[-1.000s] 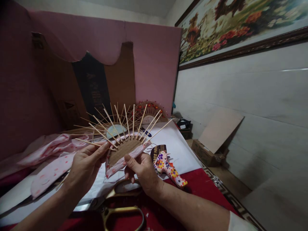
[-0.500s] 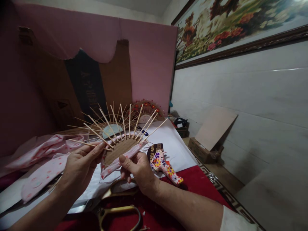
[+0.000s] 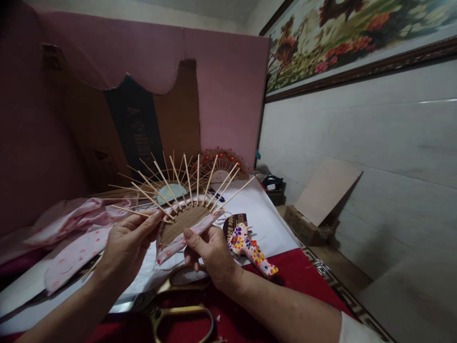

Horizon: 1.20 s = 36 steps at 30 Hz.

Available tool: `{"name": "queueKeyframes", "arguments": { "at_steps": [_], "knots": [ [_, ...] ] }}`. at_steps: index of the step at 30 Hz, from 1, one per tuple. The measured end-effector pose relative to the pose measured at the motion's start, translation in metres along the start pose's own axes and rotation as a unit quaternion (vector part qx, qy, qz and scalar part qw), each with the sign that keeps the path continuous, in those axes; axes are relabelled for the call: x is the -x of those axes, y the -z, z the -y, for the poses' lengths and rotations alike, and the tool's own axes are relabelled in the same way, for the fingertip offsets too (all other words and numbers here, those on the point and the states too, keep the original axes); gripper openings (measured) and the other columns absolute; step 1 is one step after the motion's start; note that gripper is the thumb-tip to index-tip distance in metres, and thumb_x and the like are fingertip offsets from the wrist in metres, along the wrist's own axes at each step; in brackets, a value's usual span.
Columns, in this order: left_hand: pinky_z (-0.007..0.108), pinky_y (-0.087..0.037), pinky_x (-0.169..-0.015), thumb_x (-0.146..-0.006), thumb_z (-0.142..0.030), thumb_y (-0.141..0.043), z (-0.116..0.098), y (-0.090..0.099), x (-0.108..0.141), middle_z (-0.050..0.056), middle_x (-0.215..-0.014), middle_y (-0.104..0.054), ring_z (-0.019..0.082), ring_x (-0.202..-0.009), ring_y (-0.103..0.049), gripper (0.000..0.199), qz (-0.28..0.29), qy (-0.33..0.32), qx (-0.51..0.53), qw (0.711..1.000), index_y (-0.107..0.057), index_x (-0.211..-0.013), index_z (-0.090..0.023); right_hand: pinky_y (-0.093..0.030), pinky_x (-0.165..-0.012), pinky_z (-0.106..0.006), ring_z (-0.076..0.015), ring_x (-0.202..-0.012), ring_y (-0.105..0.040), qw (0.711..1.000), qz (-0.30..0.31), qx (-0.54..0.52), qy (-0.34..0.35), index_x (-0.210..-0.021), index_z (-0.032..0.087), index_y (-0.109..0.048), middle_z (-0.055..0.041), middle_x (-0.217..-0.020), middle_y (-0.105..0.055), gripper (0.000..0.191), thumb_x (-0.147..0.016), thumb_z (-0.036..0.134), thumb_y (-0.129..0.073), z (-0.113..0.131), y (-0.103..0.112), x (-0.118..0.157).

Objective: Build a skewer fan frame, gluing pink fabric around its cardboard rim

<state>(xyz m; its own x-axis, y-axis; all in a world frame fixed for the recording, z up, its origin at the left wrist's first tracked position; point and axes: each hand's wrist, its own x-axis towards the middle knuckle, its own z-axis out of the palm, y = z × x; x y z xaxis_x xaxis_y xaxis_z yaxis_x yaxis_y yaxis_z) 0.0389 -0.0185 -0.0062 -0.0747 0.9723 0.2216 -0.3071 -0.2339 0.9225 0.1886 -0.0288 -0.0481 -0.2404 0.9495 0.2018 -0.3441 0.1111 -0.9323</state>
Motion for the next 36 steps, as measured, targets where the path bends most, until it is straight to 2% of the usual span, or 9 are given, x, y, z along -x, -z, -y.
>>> {"name": "queueKeyframes", "arguments": {
  "at_steps": [6,12,19,36],
  "knots": [
    [0.020,-0.044,-0.054,-0.067,-0.024,-0.074,0.0010,0.0008,0.0000,-0.001,-0.061,-0.067,0.010,-0.056,-0.057,0.010,-0.004,-0.003,-0.008,1.000,-0.071,-0.072,-0.015,-0.029,-0.033,-0.016,-0.0043,-0.034,-0.040,1.000,0.003,-0.002,-0.005,-0.064,0.012,-0.057,0.0016,-0.045,-0.055,0.039,-0.078,0.049,-0.062,-0.0012,0.0008,-0.0003],
    [0.021,-0.046,-0.058,-0.068,-0.024,-0.073,0.0033,0.0018,-0.0012,0.002,-0.070,-0.071,0.011,-0.061,-0.059,0.011,0.003,-0.003,-0.006,1.000,-0.072,-0.074,-0.015,-0.028,-0.033,-0.016,-0.0040,-0.034,-0.039,1.000,0.009,0.000,-0.001,-0.067,0.012,-0.057,0.0017,-0.047,-0.055,0.037,-0.081,0.046,-0.059,-0.0044,0.0029,-0.0007],
    [0.019,-0.043,-0.055,-0.070,-0.022,-0.072,0.0034,0.0023,-0.0012,-0.001,-0.064,-0.067,0.009,-0.057,-0.056,0.008,0.011,-0.008,-0.008,1.000,-0.071,-0.073,-0.015,-0.029,-0.033,-0.015,-0.0035,-0.034,-0.039,1.000,0.011,-0.006,-0.003,-0.065,0.012,-0.057,0.0018,-0.046,-0.054,0.037,-0.081,0.045,-0.060,-0.0043,0.0026,-0.0009],
    [0.016,-0.045,-0.056,-0.073,-0.023,-0.070,0.0057,0.0040,-0.0020,-0.002,-0.065,-0.068,0.008,-0.060,-0.058,0.009,0.018,0.005,-0.004,1.000,-0.070,-0.076,-0.015,-0.029,-0.032,-0.014,-0.0028,-0.032,-0.038,1.000,0.005,-0.018,-0.006,-0.064,0.011,-0.057,0.0019,-0.044,-0.053,0.039,-0.079,0.046,-0.061,-0.0015,0.0000,-0.0003]
  ]
}}
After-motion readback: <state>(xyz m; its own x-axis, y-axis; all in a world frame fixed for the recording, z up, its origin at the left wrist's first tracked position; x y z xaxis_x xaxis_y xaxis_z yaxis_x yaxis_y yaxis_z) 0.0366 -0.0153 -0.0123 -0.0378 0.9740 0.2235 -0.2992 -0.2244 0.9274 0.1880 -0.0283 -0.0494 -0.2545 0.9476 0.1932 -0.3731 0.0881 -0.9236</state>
